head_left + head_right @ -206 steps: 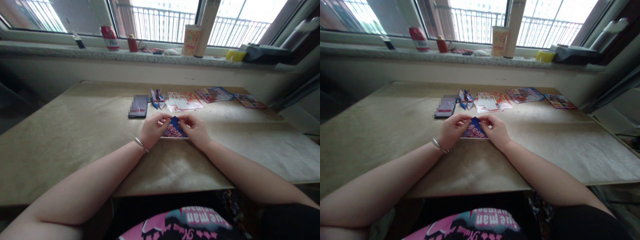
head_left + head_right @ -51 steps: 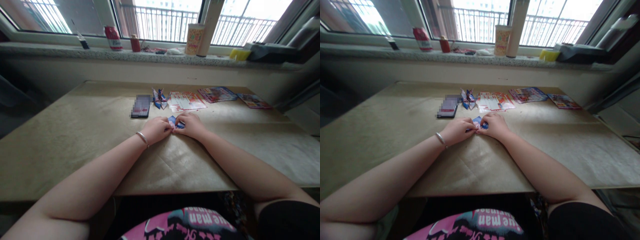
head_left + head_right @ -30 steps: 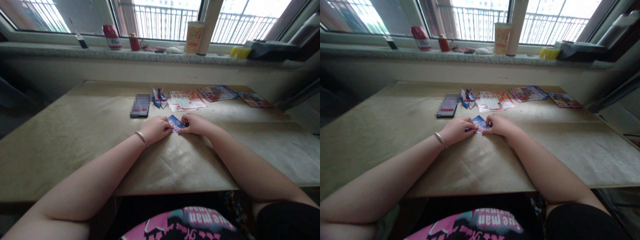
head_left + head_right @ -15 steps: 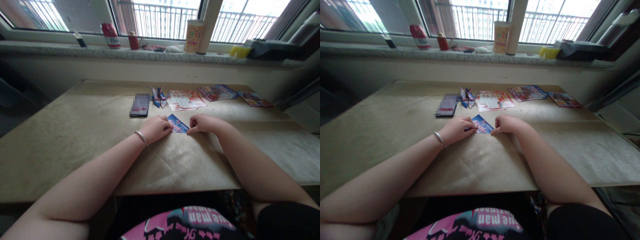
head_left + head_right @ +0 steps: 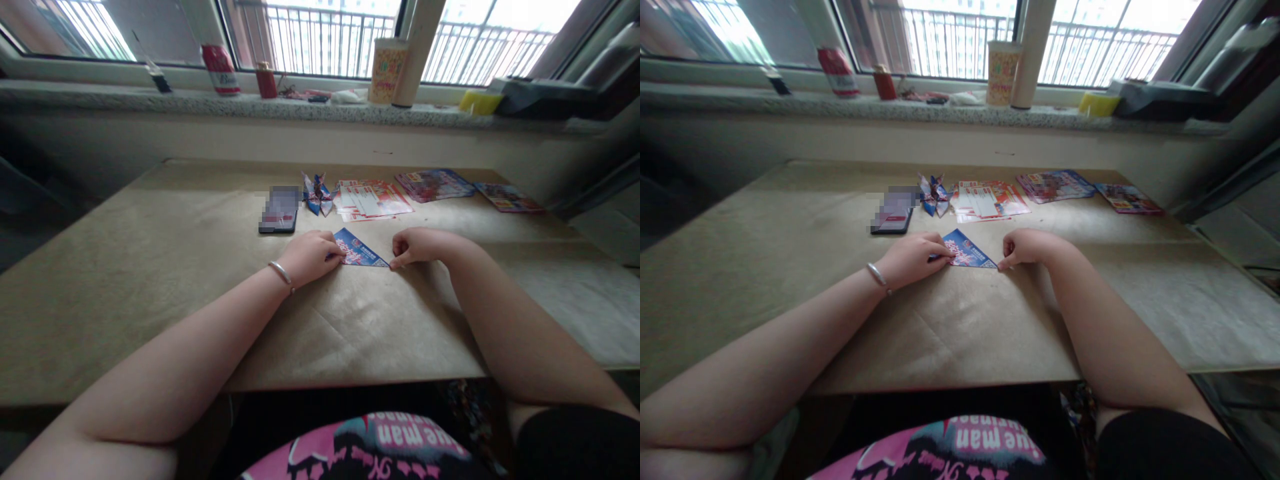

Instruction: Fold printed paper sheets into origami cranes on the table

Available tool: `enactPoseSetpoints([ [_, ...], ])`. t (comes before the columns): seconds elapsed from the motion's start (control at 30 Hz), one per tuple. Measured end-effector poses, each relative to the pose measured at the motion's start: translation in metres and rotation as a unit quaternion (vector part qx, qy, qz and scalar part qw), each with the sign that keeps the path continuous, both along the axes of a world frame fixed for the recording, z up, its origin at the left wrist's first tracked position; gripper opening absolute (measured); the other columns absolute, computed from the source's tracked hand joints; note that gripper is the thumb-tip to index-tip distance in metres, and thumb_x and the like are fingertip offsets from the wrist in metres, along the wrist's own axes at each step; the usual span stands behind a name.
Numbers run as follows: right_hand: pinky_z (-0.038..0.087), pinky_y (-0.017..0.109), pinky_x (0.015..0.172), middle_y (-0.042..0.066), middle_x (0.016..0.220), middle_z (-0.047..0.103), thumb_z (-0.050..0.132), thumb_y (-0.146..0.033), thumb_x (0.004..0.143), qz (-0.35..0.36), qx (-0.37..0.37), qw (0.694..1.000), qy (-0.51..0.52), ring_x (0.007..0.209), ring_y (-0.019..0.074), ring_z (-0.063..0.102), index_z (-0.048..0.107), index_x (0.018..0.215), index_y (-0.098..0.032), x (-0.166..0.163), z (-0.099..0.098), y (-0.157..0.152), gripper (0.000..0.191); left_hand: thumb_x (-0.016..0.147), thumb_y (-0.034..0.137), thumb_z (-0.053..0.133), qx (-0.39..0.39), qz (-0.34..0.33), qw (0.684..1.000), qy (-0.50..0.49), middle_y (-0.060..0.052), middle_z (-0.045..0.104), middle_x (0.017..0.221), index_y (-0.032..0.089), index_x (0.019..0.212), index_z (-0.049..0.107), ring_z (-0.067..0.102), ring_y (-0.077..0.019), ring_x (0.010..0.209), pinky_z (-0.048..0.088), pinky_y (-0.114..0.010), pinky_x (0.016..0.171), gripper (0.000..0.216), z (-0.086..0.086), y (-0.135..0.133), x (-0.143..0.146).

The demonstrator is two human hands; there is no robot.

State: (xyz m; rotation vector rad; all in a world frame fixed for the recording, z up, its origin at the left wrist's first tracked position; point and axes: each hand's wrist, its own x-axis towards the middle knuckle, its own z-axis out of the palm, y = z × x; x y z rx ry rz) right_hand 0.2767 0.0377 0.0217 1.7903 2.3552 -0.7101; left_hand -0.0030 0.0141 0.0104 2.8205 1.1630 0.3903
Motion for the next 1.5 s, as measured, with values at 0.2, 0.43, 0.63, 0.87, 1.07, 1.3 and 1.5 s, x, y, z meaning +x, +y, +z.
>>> enactPoseSetpoints([
  [0.2,0.039,0.027,0.054,0.0,0.066,0.066,0.076,-0.045,0.065,0.007,-0.033,0.998,0.048,0.061,0.0148,0.057,0.067,0.072,-0.023,0.011,-0.001,0.005,0.025,0.088,0.027,0.056,-0.007,-0.054,0.998,-0.019,-0.005,0.07,0.104,0.024,0.105,0.074,0.063,-0.0175,0.094,0.049,-0.029,0.085,0.025,-0.002,0.002,-0.008],
  [0.43,0.038,0.025,0.057,0.001,0.072,0.064,0.059,-0.038,0.081,-0.014,0.151,0.972,0.181,0.064,0.013,0.053,0.062,0.076,-0.02,-0.017,-0.006,-0.003,0.019,0.093,0.028,0.052,0.036,-0.056,0.997,-0.036,-0.008,0.068,0.105,0.023,0.113,0.071,0.061,-0.02,0.096,0.049,-0.034,0.087,0.029,-0.016,0.008,-0.007],
  [0.63,0.037,0.026,0.062,0.002,0.08,0.068,0.055,-0.03,0.085,0.014,0.23,0.964,0.132,0.071,0.0151,0.057,0.065,0.085,-0.022,-0.058,-0.02,-0.017,0.013,0.094,0.026,0.049,0.046,-0.03,0.998,-0.038,-0.009,0.067,0.108,0.022,0.117,0.067,0.059,-0.0206,0.1,0.048,-0.036,0.093,0.029,-0.02,0.008,0.003],
  [0.87,0.034,0.029,0.061,0.005,0.091,0.071,0.052,-0.032,0.086,0.015,0.268,0.963,0.031,0.078,0.0195,0.061,0.064,0.095,-0.023,-0.075,-0.024,-0.02,0.017,0.095,0.024,0.045,0.091,-0.057,0.994,0.001,-0.009,0.066,0.112,0.022,0.118,0.065,0.059,-0.0213,0.099,0.047,-0.036,0.09,0.03,-0.02,0.008,0.003],
  [1.07,0.035,0.027,0.062,0.004,0.091,0.071,0.052,-0.032,0.086,0.008,0.251,0.968,0.022,0.078,0.0184,0.06,0.063,0.097,-0.023,-0.075,-0.021,-0.02,0.018,0.094,0.023,0.049,0.138,-0.073,0.986,0.056,-0.005,0.066,0.117,0.028,0.114,0.067,0.059,-0.0213,0.099,0.037,-0.047,0.103,0.028,-0.017,0.006,0.003],
  [1.3,0.033,0.026,0.06,0.002,0.087,0.07,0.054,-0.032,0.084,0.005,0.243,0.969,0.042,0.074,0.0168,0.058,0.063,0.093,-0.023,-0.074,-0.019,-0.021,0.016,0.095,0.026,0.048,0.123,-0.094,0.986,0.058,-0.004,0.066,0.116,0.029,0.113,0.068,0.059,-0.0211,0.102,0.032,-0.049,0.108,0.027,-0.011,0.006,-0.001],
  [1.5,0.032,0.025,0.058,0.001,0.082,0.069,0.056,-0.035,0.083,-0.015,0.232,0.971,0.061,0.069,0.0149,0.056,0.063,0.091,-0.023,-0.071,-0.022,-0.018,0.016,0.097,0.026,0.046,0.085,-0.128,0.987,0.038,-0.008,0.067,0.118,0.027,0.115,0.069,0.061,-0.0199,0.103,0.039,-0.044,0.102,0.029,-0.005,0.007,-0.009],
])
